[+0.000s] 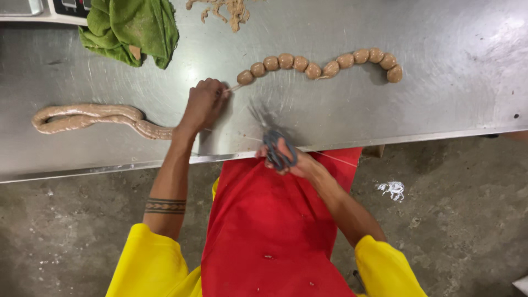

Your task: The person ties individual links in a long casing of sausage using white string by hand on a stainless steel table, occasionally using scissors to cut the thread.

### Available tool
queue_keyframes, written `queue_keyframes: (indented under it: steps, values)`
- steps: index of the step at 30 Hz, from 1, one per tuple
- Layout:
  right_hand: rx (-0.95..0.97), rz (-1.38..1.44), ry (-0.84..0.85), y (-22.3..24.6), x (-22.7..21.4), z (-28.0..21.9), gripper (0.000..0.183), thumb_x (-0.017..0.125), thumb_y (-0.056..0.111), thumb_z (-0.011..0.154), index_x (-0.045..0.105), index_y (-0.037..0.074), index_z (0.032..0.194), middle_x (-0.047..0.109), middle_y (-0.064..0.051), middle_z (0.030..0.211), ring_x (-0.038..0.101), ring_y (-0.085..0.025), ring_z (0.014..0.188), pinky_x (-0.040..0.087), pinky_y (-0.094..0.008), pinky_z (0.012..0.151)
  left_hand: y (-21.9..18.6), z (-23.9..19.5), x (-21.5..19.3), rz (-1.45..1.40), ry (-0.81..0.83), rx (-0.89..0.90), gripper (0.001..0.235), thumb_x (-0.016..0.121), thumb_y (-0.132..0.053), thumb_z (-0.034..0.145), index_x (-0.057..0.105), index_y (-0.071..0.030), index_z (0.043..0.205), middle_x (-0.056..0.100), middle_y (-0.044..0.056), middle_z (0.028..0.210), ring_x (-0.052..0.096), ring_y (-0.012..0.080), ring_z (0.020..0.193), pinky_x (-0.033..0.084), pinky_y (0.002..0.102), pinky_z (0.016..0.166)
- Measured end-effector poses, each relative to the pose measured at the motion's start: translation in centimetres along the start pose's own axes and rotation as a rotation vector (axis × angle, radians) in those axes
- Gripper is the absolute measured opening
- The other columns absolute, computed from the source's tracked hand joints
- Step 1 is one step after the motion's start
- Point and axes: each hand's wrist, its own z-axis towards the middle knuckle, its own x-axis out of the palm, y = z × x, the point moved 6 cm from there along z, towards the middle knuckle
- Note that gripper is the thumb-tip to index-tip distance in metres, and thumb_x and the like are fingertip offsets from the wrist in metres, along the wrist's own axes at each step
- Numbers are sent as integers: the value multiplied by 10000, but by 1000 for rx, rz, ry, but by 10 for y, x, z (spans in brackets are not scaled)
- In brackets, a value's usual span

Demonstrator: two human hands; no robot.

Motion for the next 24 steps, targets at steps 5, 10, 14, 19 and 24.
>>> queue_keyframes:
  steps: [5, 10, 14, 19, 24]
  values:
    - [138, 122, -91, -15, -13, 73, 651, 524, 756, 858, 582, 122, 992, 597, -45, 1055, 551, -76, 725, 327, -181, 435, 10, -26, -17, -174, -101, -59, 176, 666, -198, 1015, 629, -28, 985, 657, 151, 812, 623, 332, 748, 482, 475, 702]
    - [-266, 188, 43, 21, -24, 92, 615, 684, 712, 934, 545, 113, 958, 537, -10, 987, 465, -47, 713, 338, -210, 587, 8, -26, -13, -157, -218, 167, 132, 667, -138, 971, 653, -11, 941, 648, 173, 787, 617, 371, 769, 495, 490, 735]
    - [-644, -151, -262, 80, -60, 5, 664, 750, 726, 776, 576, 120, 984, 615, -36, 1032, 538, -80, 731, 422, -237, 626, 22, 12, -35, 22, -372, 31, 578, 800, -225, 929, 553, 61, 1367, 620, 256, 1158, 557, 426, 1027, 458, 514, 897]
    - [-769, -331, -1012, 107, -175, -141, 394, 710, 428, 1003, 570, 70, 918, 624, -39, 874, 553, -112, 610, 408, -240, 508, -82, 103, 16, -108, -379, 373, 735, 873, -272, 890, 495, -43, 1477, 551, 209, 1426, 485, 395, 1326, 398, 500, 1103]
    - [-580, -487, -1470, 100, -237, -231, 273, 713, 284, 1058, 584, 74, 939, 554, -33, 754, 518, -95, 562, 394, -255, 466, -203, 147, 152, 278, -53, 280, 786, 758, -152, 793, 406, -47, 1488, 709, 193, 1044, 650, 368, 1050, 411, 565, 968]
